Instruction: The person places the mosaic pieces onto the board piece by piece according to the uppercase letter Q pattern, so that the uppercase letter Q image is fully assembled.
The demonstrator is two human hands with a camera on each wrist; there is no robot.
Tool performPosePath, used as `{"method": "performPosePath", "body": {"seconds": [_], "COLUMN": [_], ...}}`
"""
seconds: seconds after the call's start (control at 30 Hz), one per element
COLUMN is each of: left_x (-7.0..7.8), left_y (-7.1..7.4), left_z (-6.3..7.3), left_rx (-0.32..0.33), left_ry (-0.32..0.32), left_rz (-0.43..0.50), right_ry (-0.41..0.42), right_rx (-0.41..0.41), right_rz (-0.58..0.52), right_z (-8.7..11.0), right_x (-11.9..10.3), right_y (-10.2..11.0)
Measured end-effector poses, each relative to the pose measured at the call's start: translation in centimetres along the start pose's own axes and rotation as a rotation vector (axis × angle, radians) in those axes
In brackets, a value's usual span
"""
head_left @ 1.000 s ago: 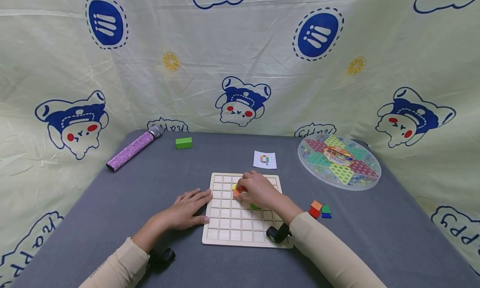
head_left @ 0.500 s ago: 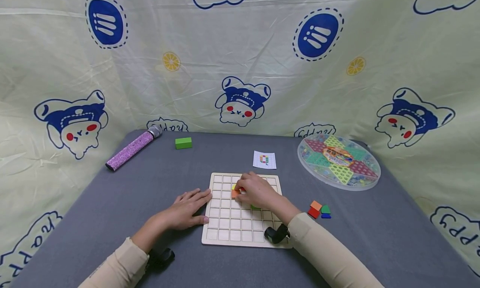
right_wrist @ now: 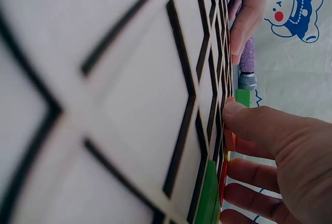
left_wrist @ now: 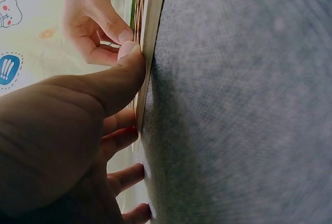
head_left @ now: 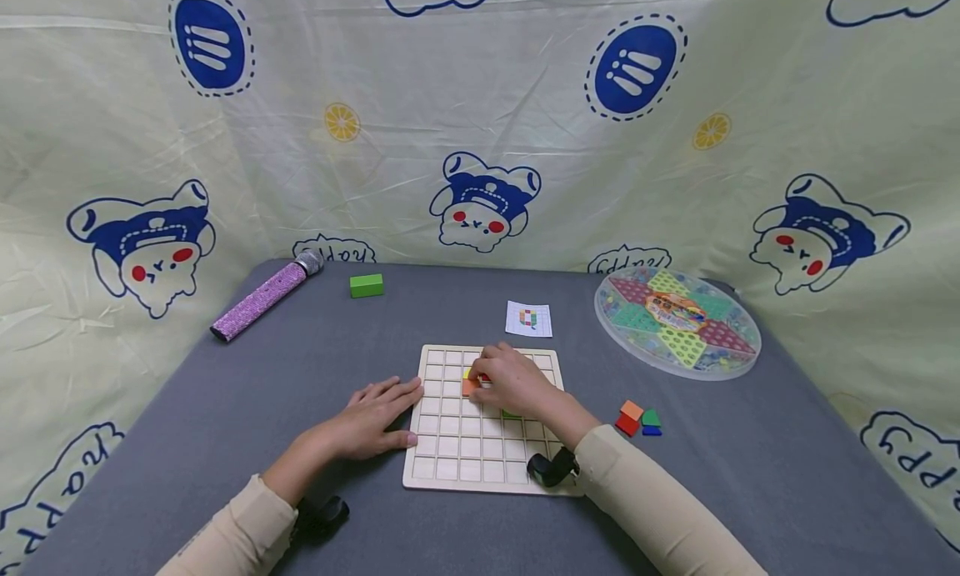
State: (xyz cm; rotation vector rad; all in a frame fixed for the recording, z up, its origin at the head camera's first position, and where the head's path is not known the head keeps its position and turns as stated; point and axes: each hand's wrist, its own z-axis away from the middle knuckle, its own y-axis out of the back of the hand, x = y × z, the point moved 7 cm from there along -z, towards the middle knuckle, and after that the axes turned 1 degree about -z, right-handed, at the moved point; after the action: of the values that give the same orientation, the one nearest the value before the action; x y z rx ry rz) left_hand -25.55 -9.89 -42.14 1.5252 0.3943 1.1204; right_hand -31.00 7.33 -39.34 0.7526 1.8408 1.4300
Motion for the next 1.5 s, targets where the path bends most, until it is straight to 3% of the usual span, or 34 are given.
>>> {"method": "performPosePath", "body": {"seconds": [0.47, 0.67, 0.77, 1.1, 1.5], "left_x": [-0.1, -0.1, -0.1, 0.0, 0.0], "left_y": [-0.1, -0.1, -0.1, 0.1, 0.1], "left_z": [0.0, 0.0, 0.0, 0.1, 0.1], "left_rx": [-0.005, -0.01, -0.012, -0.015, -0.007], "left_ry": [0.002, 0.012, 0.01, 0.008, 0.005], "left_rz": [-0.001, 0.003, 0.007, 0.009, 0.006], "right_ry": [-0.003, 0.036, 0.017, -0.075, -0.223], "right_rx": [-0.019, 0.029, 0.048, 0.114, 0.128], "right_rz": [-0.02, -0.008, -0.016, 0.023, 0.061], "right_z": [0.2, 1.1, 1.9, 5.5, 10.3], "right_x": [0.0, 0.0, 0.4, 3.9, 9.0], "right_y": [0.0, 1.4, 2.2, 4.0, 4.9]}}
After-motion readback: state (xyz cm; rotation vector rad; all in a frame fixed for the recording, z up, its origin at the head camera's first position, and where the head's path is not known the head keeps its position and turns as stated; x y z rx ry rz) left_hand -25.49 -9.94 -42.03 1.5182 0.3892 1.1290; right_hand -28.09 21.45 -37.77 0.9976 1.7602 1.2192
